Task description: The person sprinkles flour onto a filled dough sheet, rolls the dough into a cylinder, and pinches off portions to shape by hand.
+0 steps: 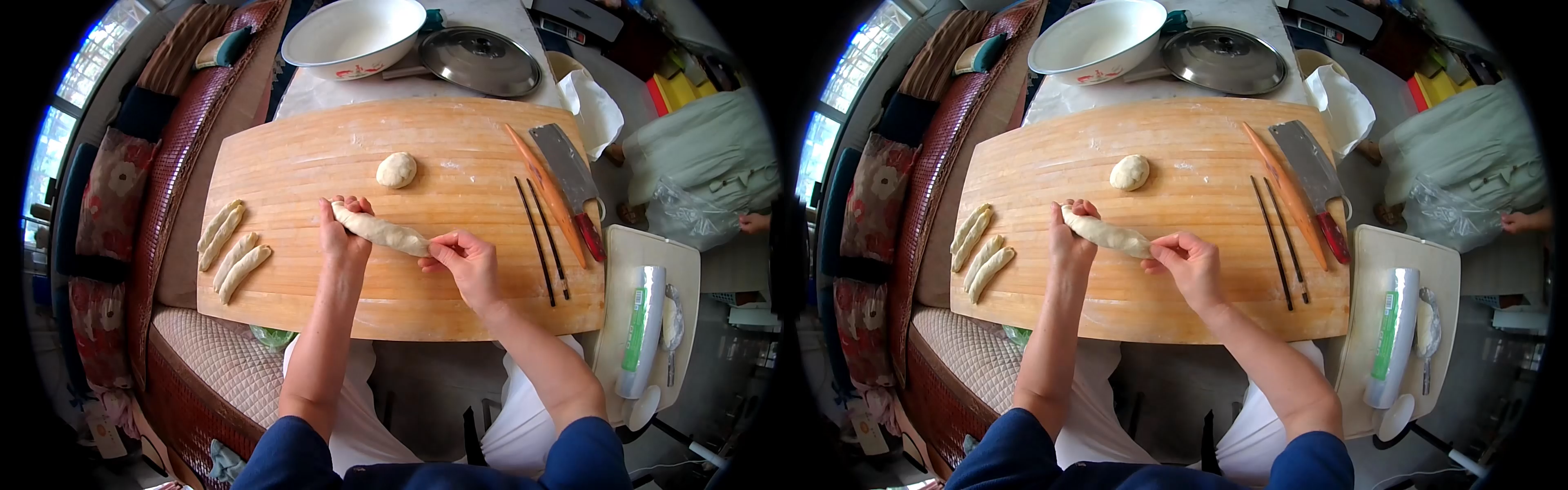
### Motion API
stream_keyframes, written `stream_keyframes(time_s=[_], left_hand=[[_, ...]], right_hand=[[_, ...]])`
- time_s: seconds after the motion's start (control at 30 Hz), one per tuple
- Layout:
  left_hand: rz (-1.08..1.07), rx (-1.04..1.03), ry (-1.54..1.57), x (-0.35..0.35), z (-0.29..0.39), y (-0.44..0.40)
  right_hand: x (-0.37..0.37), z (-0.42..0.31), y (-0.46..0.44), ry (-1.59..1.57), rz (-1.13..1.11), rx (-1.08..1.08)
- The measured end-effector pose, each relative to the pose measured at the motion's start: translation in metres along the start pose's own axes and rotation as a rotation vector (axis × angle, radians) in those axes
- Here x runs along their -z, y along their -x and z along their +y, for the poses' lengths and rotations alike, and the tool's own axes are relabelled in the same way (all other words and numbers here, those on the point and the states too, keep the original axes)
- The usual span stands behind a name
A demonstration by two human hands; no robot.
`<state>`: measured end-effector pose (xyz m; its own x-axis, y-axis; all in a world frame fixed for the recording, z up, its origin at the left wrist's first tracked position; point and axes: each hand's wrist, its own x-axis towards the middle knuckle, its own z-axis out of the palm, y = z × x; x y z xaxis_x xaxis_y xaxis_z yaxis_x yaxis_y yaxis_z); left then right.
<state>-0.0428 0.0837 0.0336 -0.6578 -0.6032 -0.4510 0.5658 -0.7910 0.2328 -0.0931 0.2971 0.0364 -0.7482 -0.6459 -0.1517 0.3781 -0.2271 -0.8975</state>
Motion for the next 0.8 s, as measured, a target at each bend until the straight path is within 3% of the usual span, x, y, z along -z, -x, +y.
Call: stream_keyframes(time_s=[0.13, 0.23, 0.43, 0.63, 0.73, 0.8], left_hand=[[-0.043, 0.004, 0.039, 0.001, 0.004, -0.004], [-0.006, 0.009, 0.022, 0.001, 0.005, -0.006], [0.041, 0.006, 0.048, 0.000, 0.005, -0.006], [0.086, -0.012, 0.021, -0.003, -0.001, -0.002], [0.076, -0.033, 0.002, -0.002, -0.004, -0.002], [0.051, -0.063, -0.026, 0.001, -0.007, -0.003]], right_hand=[[0.006, 0.001, 0.000, -0.369, -0.040, -0.363], [0.003, -0.004, 0.001, -0.364, -0.049, -0.367], [-0.005, 0.003, 0.000, 0.328, -0.047, 0.251], [-0.007, -0.006, 0.002, 0.760, 0.005, 0.585], [0.000, 0.000, -0.001, 0.787, -0.012, 0.608], [0.005, 0.009, -0.003, 0.441, -0.008, 0.255]])
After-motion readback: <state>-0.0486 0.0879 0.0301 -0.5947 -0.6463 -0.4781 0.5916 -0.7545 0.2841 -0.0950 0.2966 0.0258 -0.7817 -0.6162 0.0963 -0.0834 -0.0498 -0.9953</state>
